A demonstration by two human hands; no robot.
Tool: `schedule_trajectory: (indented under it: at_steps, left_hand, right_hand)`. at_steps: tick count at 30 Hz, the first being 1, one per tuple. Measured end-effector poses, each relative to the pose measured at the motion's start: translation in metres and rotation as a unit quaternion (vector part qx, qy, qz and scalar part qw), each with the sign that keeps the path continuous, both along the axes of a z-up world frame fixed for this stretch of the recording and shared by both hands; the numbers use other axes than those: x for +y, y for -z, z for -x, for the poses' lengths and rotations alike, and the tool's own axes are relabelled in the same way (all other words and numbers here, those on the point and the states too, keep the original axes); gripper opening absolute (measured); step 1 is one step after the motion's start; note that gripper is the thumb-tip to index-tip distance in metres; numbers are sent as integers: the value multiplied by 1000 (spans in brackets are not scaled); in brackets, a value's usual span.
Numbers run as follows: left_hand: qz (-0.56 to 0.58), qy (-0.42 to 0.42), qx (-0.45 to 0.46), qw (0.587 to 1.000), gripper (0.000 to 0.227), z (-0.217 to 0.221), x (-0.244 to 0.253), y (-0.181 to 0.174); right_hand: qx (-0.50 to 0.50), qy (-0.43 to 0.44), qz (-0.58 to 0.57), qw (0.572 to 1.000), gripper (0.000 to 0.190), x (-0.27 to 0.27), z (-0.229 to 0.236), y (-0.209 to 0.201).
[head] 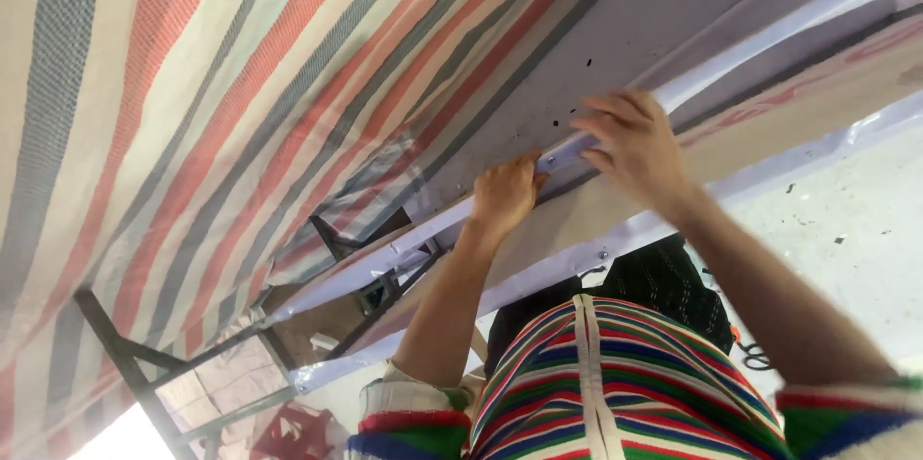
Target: Securing a banner into a metal frame by folding the edges and pressing them into a groove using a screwdriver.
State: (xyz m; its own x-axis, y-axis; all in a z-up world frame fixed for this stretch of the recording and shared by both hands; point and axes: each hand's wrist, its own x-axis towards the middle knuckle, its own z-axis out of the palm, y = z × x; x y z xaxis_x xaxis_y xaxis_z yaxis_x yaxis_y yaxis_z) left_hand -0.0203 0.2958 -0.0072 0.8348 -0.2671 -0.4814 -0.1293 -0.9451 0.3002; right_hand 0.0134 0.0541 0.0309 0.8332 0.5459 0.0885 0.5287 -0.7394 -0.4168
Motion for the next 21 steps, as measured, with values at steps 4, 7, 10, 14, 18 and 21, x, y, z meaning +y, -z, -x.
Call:
schedule_trajectory:
  at_steps: [4, 7, 10, 14, 18, 21]
  left_hand:
    - [16, -7, 61, 998, 44, -19, -8, -48]
    - [57, 8, 92, 994, 53, -39, -26, -73]
    - [50, 36, 91, 994, 54, -53, -47, -51]
    - [10, 51, 89, 995, 50, -59, -63, -28]
    - [3, 74, 75, 994, 47, -56, -62, -34]
    - [7, 67, 41, 997, 44, -53, -60, -31]
  right_hand:
    - [191, 333, -338, 859, 21, -4, 52, 45]
    - [384, 461, -515, 612, 37, 11, 61, 55]
    - [423, 479, -571, 516, 41, 27, 57, 58]
    - [444, 514, -552, 483, 21, 41, 49, 64]
    - [426, 544, -561, 455, 12, 44, 48, 34]
    - [430, 509, -609, 430, 14, 50, 49, 17]
